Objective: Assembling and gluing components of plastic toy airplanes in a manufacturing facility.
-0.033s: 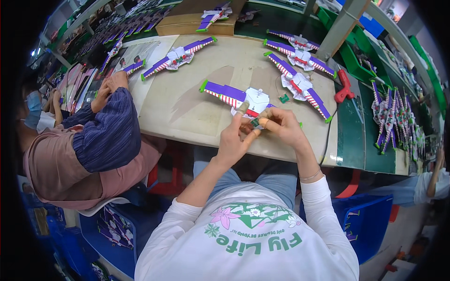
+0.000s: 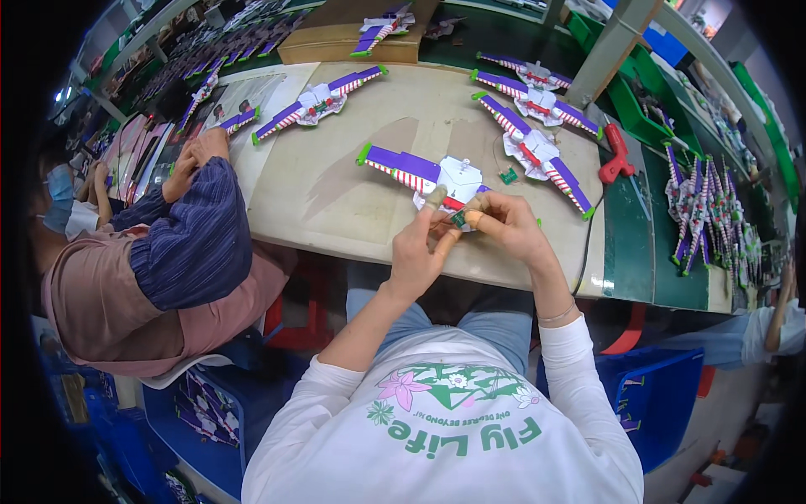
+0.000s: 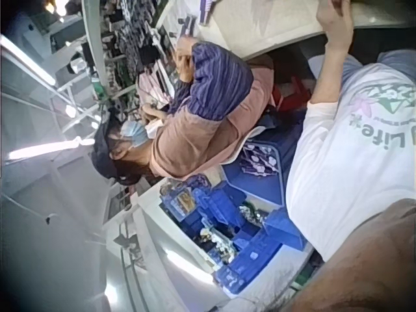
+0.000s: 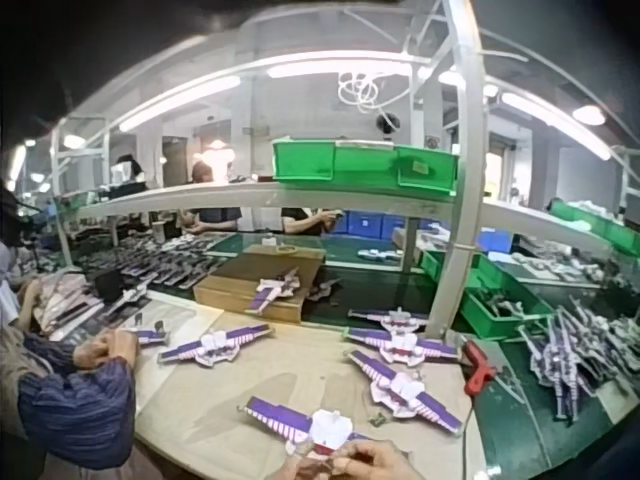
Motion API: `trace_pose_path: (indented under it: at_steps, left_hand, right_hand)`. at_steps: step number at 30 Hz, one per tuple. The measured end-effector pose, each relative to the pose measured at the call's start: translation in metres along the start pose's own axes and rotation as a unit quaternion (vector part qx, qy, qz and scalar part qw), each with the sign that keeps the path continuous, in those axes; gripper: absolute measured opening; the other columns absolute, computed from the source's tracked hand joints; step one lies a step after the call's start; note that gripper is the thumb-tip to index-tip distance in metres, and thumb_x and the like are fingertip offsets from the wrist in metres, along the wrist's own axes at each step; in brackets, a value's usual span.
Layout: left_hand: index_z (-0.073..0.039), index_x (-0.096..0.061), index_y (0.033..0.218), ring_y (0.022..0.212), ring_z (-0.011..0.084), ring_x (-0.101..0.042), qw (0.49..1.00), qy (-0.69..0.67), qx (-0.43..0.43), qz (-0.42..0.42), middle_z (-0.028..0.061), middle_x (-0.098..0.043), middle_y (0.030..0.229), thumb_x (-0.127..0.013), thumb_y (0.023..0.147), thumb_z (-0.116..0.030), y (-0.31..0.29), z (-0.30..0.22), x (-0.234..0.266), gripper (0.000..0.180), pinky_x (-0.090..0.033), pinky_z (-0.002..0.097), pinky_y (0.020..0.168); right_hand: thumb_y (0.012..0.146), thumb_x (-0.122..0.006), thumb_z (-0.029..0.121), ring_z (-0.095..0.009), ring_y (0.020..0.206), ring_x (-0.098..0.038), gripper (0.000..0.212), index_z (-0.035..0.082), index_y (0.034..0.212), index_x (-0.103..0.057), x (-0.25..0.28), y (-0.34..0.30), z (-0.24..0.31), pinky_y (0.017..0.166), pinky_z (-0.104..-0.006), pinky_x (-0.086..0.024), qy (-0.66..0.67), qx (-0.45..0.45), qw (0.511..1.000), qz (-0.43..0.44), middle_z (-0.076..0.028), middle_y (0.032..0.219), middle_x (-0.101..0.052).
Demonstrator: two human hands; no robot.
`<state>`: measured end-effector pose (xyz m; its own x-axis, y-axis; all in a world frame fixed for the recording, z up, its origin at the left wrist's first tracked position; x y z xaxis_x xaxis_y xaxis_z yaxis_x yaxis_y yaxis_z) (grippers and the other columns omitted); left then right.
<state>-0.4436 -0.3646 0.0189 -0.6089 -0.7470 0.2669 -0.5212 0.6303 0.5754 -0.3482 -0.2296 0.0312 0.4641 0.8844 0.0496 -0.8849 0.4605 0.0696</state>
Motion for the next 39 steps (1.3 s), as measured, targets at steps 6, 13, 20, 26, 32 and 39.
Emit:
trace_pose_path:
  at_steps: [6, 13, 20, 26, 32, 39]
  left_hand:
    - [-0.003, -0.065, 0.084, 0.072, 0.0244, -0.063, 0.973, 0.164, -0.132, -0.091, 0.0091, -0.067, 0.094, -0.077, 0.073, -0.006, -0.002, -0.016, 0.008, 0.017, -0.049, 0.0354, 0.06]
    - [-0.002, -0.057, 0.073, 0.088, 0.028, -0.06, 0.978, 0.182, -0.069, -0.074, 0.0105, -0.065, 0.104, -0.078, 0.073, -0.007, 0.006, -0.018, 0.008, 0.022, -0.046, 0.0382, 0.076]
    - [-0.005, -0.05, 0.069, 0.085, 0.0267, -0.06, 0.979, 0.181, -0.065, -0.071, 0.0091, -0.065, 0.099, -0.078, 0.073, -0.006, 0.003, -0.01, 0.003, 0.028, -0.043, 0.0379, 0.072]
    - [-0.005, -0.051, 0.071, 0.084, 0.0256, -0.061, 0.98, 0.177, -0.068, -0.064, 0.0071, -0.067, 0.092, -0.077, 0.074, -0.003, 0.004, -0.01, 0.0, 0.026, -0.043, 0.0366, 0.071]
    - [-0.006, -0.056, 0.075, 0.086, 0.0236, -0.062, 0.975, 0.189, -0.09, -0.071, 0.0049, -0.067, 0.092, -0.074, 0.075, -0.004, 0.004, -0.01, -0.001, 0.018, -0.043, 0.0356, 0.072]
    - [-0.003, -0.06, 0.077, 0.091, 0.0251, -0.061, 0.978, 0.185, -0.096, -0.008, 0.0063, -0.069, 0.091, -0.073, 0.074, -0.003, 0.004, -0.016, 0.003, 0.014, -0.043, 0.0364, 0.078]
  right_hand:
    - [0.09, -0.065, 0.008, -0.002, 0.074, -0.052, 0.008, 0.0, 0.09, -0.063, 0.004, -0.003, -0.004, 0.065, -0.0205, -0.043, -0.009, -0.05, 0.998, 0.022, 0.004, 0.084, -0.061]
    - [0.085, -0.067, 0.008, -0.013, 0.065, -0.054, 0.01, 0.0, 0.084, -0.061, -0.014, -0.003, 0.031, 0.059, -0.0276, -0.041, -0.286, 0.107, 0.947, -0.103, -0.005, 0.073, -0.059]
    - [0.081, -0.067, 0.009, -0.034, 0.08, -0.056, 0.012, 0.001, 0.081, -0.058, -0.024, 0.0, 0.025, 0.07, -0.0437, -0.042, -0.361, 0.143, 0.906, -0.166, -0.015, 0.081, -0.059]
    - [0.08, -0.067, 0.009, -0.035, 0.08, -0.056, 0.015, -0.001, 0.081, -0.057, -0.022, 0.002, 0.016, 0.07, -0.0444, -0.043, -0.369, 0.138, 0.901, -0.181, -0.017, 0.083, -0.057]
    - [0.08, -0.066, 0.008, -0.036, 0.081, -0.055, 0.013, -0.001, 0.082, -0.056, -0.022, 0.003, 0.013, 0.07, -0.0454, -0.043, -0.375, 0.137, 0.895, -0.197, -0.018, 0.083, -0.057]
    - [0.077, -0.065, 0.002, -0.033, 0.077, -0.055, 0.008, 0.001, 0.08, -0.058, -0.035, 0.004, 0.024, 0.066, -0.0425, -0.043, -0.458, 0.215, 0.844, -0.177, -0.014, 0.079, -0.055]
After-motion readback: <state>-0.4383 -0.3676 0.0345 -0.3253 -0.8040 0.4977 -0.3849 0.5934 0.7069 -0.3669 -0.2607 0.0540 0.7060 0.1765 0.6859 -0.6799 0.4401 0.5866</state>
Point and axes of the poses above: each hand's wrist, its own y-axis towards the middle knuckle, its own x-axis out of the back of the hand, z = x × y, the point moved 5 cm from there along y, towards the middle knuckle
